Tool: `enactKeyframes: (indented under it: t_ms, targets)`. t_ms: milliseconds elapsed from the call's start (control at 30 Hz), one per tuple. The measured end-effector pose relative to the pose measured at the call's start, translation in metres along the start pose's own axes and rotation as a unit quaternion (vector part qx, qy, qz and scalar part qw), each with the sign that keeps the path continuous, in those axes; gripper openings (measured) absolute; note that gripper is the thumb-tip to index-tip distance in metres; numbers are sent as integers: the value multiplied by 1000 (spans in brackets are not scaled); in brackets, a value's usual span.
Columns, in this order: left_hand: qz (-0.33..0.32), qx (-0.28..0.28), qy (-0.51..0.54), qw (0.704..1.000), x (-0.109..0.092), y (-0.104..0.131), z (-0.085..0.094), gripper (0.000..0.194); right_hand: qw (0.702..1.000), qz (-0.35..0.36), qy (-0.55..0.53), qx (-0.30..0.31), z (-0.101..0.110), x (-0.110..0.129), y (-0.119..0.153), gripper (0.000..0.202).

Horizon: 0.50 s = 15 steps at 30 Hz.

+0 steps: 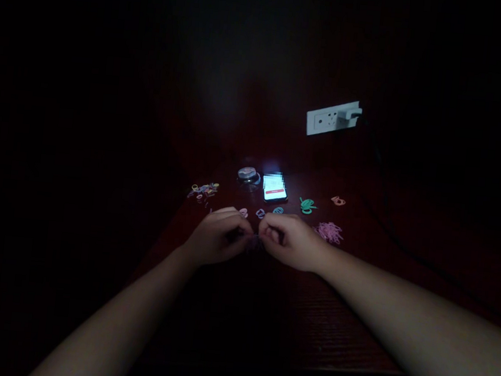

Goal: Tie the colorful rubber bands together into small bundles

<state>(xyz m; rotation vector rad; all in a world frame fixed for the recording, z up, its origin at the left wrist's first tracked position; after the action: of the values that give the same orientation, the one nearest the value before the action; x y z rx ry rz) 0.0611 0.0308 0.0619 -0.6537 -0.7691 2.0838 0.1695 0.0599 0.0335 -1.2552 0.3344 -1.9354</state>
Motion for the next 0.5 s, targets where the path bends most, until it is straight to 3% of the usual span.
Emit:
enactKeyframes:
  t_ms: [200,300,500]
  targets:
    - [9,-6,-5,1000,2,-2,5,5,1000,-4,4,-2,2,-1,0,6]
    - [11,9,0,1000,0,-2,2,13,1000,-15,0,2,1,-2,1,6]
    - [5,27,1,1000,-2,-1,-3,10,1000,-13,1,15,-3,-3,1,5]
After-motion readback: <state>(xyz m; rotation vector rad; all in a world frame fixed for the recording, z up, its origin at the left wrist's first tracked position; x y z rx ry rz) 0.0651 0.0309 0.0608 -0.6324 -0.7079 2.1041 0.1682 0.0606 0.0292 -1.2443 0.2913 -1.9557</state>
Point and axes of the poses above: each hand's wrist, its own y-axis away from the middle knuckle, its own z-axis out of the back of the hand, x = y × z, the point moved 9 cm from there along -y, towards the middle knuckle, and after that the axes turned 11 degrees about -x, right-handed, at the moved point
